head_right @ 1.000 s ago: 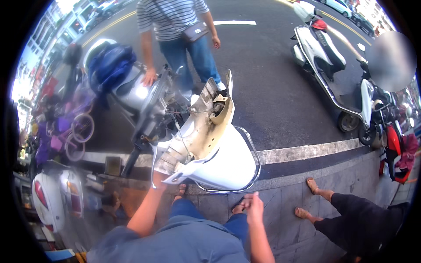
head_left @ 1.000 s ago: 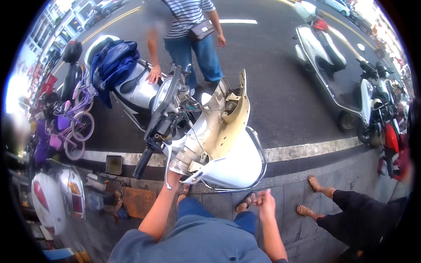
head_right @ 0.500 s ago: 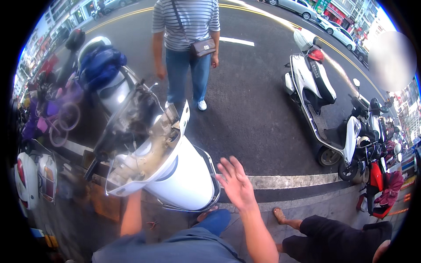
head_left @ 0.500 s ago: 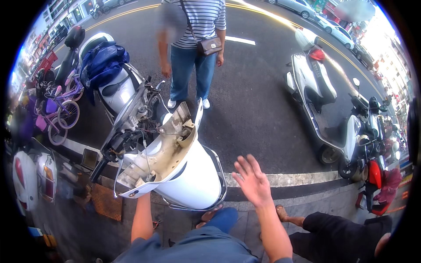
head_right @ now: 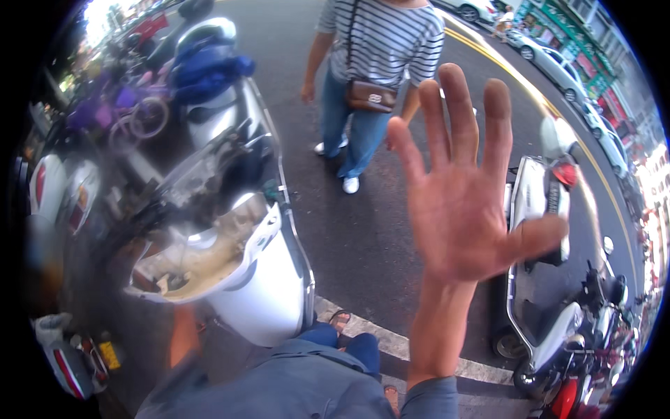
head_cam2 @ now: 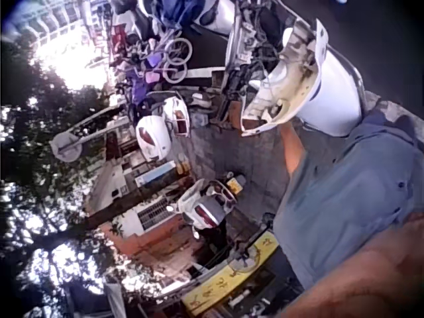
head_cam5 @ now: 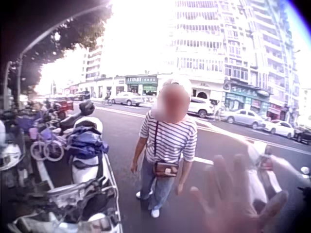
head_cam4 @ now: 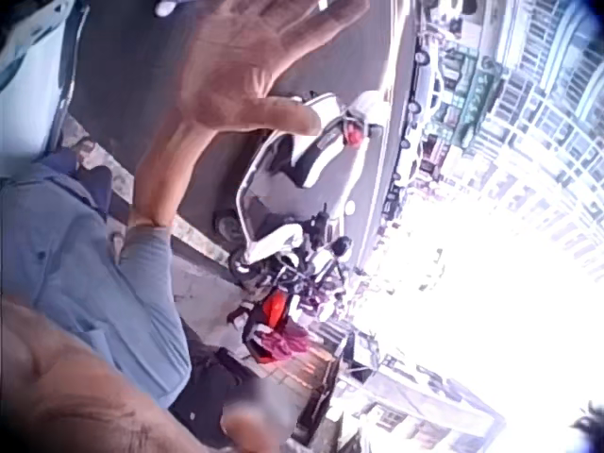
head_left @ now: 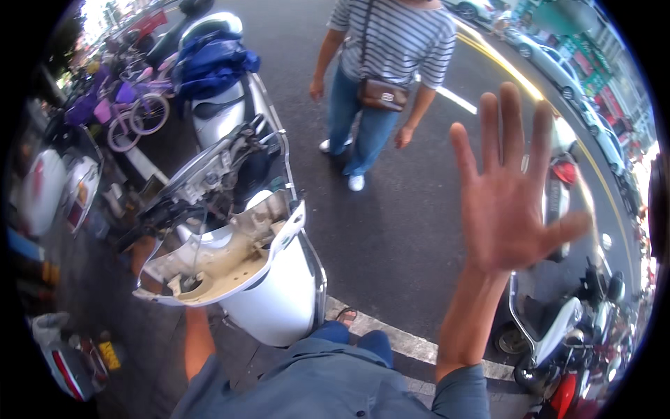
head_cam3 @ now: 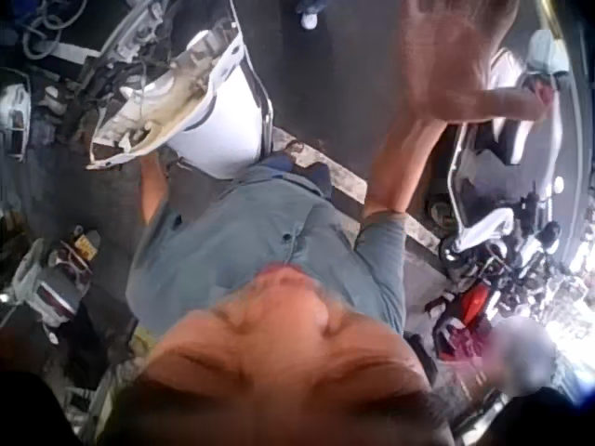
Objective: The person repairs a white scooter parked on a city sidewalk. They remove the front fairing, adjust the handlebars and dashboard, and use a power drill to secure screws on the front panel and handlebar area. A second person stands nearby observing the process.
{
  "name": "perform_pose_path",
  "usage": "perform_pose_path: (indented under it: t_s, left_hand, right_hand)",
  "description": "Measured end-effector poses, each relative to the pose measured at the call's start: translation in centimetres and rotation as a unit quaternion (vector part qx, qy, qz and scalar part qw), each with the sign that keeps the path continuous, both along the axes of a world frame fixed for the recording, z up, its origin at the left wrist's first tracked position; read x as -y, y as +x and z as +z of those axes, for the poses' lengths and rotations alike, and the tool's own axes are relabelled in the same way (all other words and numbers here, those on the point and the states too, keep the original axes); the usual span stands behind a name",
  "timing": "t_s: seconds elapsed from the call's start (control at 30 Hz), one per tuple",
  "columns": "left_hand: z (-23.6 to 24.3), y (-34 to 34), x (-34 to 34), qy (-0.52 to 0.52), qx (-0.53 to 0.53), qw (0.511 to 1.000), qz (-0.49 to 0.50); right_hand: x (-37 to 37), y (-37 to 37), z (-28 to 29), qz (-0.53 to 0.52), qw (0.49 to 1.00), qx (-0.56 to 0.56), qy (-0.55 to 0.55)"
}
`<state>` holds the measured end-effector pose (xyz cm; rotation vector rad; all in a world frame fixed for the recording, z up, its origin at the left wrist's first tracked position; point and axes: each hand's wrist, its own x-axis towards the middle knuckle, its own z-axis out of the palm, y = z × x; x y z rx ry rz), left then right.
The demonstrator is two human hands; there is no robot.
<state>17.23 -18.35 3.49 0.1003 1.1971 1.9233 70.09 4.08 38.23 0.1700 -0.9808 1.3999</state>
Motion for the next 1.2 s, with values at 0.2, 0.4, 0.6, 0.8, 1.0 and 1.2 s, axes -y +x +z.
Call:
perform_pose_path:
  t_s: [0.2, 0.4, 0.6, 0.8, 1.0, 1.2]
  left_hand:
    - [0.2, 5.6, 1.5, 0.013, 0.006, 0.995, 0.097]
    - [0.7, 10.0, 2.7, 0.016, 0.001, 0.982, 0.189]
    - [0.3, 14.6, 0.0, 0.076, 0.002, 0.965, 0.252]
    - [-0.3, 19.3, -6.7, 0.344, 0.029, 0.907, 0.239]
    - [0.6, 22.1, -8.2, 0.242, 0.027, 0.909, 0.339]
    - [1.7, 24.9, -10.1, 0.249, 0.029, 0.915, 0.315]
  right_hand:
    - [-8.0, 2.1, -12.4, 0.155, 0.974, 0.161, -0.028]
    - [-6.6, 6.2, -30.8, 0.241, 0.806, 0.394, -0.371]
    - [-10.8, -5.8, -34.3, 0.450, 0.664, 0.431, -0.412]
    - [-13.1, -14.1, -35.2, 0.479, 0.655, 0.445, -0.379]
    - [-16.9, -16.3, -30.3, 0.422, 0.656, 0.483, -0.398]
    - [-20.2, -19.3, -29.1, 0.404, 0.690, 0.495, -0.340]
